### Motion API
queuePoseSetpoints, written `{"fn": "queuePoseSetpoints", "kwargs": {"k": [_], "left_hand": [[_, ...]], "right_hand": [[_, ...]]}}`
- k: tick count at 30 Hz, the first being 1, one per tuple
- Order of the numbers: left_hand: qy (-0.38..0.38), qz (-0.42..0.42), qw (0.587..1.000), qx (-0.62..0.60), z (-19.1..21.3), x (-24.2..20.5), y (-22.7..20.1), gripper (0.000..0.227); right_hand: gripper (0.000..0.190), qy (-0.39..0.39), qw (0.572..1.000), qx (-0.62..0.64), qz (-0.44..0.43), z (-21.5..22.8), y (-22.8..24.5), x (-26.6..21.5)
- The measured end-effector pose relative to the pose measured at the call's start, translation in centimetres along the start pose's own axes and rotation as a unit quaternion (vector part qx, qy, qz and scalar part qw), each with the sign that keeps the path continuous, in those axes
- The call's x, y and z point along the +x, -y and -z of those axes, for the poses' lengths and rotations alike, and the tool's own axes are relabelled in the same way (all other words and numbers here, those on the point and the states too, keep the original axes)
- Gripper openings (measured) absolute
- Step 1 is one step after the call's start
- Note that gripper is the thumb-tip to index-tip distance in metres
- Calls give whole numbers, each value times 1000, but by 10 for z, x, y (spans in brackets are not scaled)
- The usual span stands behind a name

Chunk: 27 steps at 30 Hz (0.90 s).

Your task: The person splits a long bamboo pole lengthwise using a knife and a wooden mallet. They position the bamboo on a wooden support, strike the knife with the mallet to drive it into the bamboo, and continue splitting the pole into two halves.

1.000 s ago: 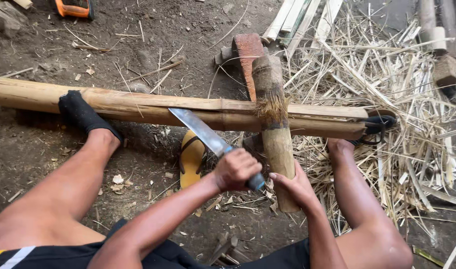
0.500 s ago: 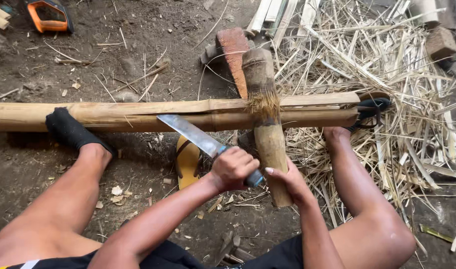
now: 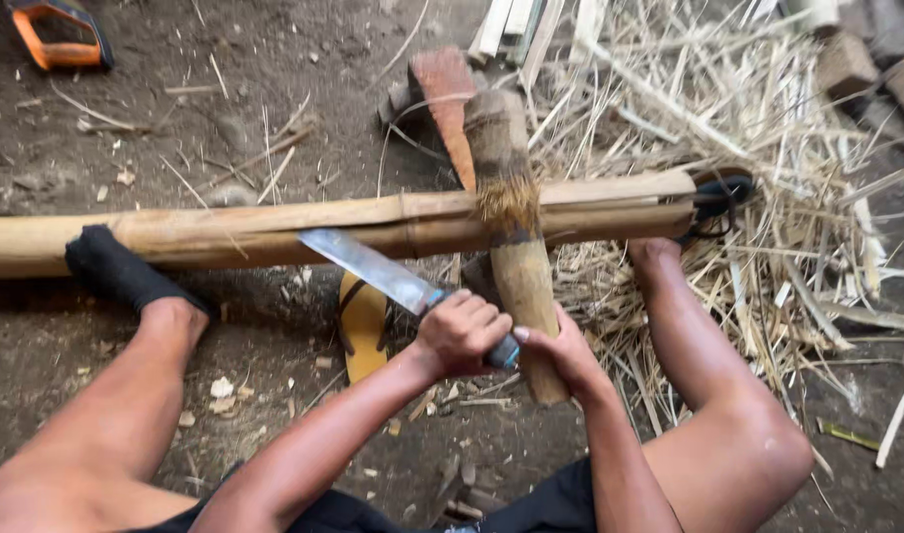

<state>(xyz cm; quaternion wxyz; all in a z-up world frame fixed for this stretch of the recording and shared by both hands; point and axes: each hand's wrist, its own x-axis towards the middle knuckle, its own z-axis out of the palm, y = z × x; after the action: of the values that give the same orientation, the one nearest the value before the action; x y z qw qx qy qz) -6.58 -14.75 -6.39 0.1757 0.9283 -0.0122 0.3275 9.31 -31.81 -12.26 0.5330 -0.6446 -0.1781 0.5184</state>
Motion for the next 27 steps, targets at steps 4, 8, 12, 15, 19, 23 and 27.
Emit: {"fn": "queuePoseSetpoints", "kwargs": {"k": [4,8,12,15,19,23,27], "left_hand": [[-97,40,993,-53,13,8,43,29],[-165,96,970,-152,66,12,86,36],[-240,70,935,-251,83,29,88,43],[-6,50,998,-27,15,10,16,26],[14,-13,999,46,-27,-3,-1,19],[-66,69,992,-79,42,38,33,28],[-255,166,918,-255,180,80,43,17]], "right_hand": [[86,-6,999,-39,-13,0,8,0],[90,-11,998,-8,-55,-2,4,-6],[85,-16,999,-16,-29,0,5,8],[82,10,999,33,-11,1,-6,-10],[80,15,1000,24,-3,4,8,-1],[82,19,999,15,-27,-1,10,-15],[86,-4,999,-13,-33,-2,21,-3]]}}
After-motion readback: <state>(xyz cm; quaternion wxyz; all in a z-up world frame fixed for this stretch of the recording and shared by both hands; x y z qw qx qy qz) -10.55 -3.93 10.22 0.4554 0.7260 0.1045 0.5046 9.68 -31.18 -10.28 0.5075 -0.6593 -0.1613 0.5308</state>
